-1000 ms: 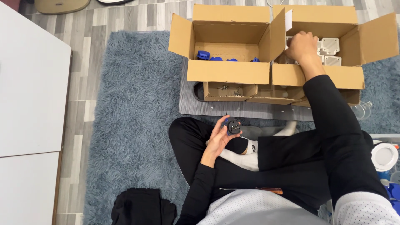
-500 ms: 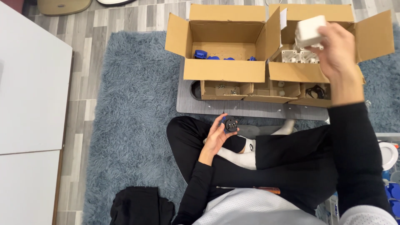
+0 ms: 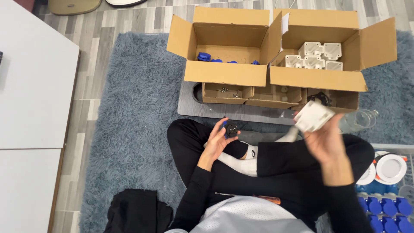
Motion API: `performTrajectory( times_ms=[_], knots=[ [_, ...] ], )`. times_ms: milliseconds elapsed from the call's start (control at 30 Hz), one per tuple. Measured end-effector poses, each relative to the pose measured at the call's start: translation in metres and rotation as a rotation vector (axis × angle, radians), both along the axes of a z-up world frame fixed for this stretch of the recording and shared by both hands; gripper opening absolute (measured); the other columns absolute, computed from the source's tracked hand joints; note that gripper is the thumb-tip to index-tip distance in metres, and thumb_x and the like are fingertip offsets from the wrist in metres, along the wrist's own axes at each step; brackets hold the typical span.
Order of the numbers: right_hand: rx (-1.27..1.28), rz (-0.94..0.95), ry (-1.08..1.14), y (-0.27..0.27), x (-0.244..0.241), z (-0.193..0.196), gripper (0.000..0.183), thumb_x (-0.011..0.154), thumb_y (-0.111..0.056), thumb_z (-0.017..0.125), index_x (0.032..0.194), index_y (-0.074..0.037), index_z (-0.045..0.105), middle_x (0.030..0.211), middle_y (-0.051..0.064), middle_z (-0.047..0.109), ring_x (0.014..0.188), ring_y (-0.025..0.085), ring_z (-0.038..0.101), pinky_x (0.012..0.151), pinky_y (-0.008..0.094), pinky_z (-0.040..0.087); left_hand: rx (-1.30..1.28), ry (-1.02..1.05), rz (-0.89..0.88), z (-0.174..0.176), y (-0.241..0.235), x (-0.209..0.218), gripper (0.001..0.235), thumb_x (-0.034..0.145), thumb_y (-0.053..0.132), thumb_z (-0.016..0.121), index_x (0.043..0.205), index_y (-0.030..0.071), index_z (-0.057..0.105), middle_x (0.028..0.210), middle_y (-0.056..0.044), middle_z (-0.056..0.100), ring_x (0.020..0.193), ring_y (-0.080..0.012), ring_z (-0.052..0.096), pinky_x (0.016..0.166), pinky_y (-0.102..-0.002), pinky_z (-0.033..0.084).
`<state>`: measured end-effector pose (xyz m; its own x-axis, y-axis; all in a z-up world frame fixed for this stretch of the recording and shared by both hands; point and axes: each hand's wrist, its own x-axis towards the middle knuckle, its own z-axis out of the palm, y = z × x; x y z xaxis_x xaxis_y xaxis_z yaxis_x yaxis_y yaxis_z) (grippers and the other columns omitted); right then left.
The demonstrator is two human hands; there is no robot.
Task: Assembling small plastic electrical components using a screwdriver while sitting on the floor.
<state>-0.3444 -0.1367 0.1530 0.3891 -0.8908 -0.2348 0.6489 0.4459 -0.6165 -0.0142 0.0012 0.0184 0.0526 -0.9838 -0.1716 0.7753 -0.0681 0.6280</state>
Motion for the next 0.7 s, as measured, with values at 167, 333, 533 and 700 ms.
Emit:
performTrajectory(
  times_ms=[167, 333, 533, 700],
  knots=[
    [-0.122, 0.009, 0.345, 0.046, -0.005, -0.108, 0.025, 0.096, -0.005, 0.077, 0.120, -0.004, 0.074, 0.112, 0.010, 0.080, 0.108, 0.026, 0.079, 0.105, 0.048, 0.062, -0.089, -0.044, 0.057, -0.005, 0.006, -0.008, 0.060, 0.108, 0.011, 0.065, 0.164, 0.010, 0.045, 0.145, -0.035, 0.064, 0.129, -0.0491, 0.069, 0.108, -0.055, 0.061],
    [-0.462, 0.271, 0.641, 0.068, 0.042, -0.070, 0.027, 0.082, 0.006, 0.091, 0.094, -0.001, 0.068, 0.132, 0.013, 0.069, 0.115, 0.024, 0.069, 0.105, 0.042, 0.058, -0.135, -0.440, 0.107, 0.029, 0.014, -0.013, 0.071, 0.100, 0.001, 0.076, 0.166, 0.004, 0.049, 0.148, -0.027, 0.064, 0.129, -0.0334, 0.067, 0.109, -0.045, 0.060],
    [-0.721, 0.368, 0.941, 0.085, 0.058, -0.066, 0.067, 0.060, -0.009, 0.107, 0.095, -0.007, 0.050, 0.119, 0.025, 0.076, 0.104, 0.042, 0.078, 0.091, 0.050, 0.065, -0.365, -0.915, 0.213, 0.119, 0.024, -0.038, 0.083, 0.072, 0.014, 0.105, 0.146, 0.000, 0.069, 0.132, -0.016, 0.074, 0.121, -0.0271, 0.074, 0.105, -0.036, 0.059],
    [-0.679, 0.414, 0.963, 0.092, 0.050, -0.065, 0.089, 0.059, -0.010, 0.105, 0.133, -0.007, 0.057, 0.113, 0.029, 0.074, 0.102, 0.046, 0.078, 0.088, 0.054, 0.065, -0.547, -1.092, 0.158, 0.150, 0.027, -0.060, 0.058, 0.079, 0.020, 0.101, 0.127, 0.003, 0.075, 0.125, -0.017, 0.079, 0.114, -0.0378, 0.077, 0.099, -0.047, 0.061]
  ],
)
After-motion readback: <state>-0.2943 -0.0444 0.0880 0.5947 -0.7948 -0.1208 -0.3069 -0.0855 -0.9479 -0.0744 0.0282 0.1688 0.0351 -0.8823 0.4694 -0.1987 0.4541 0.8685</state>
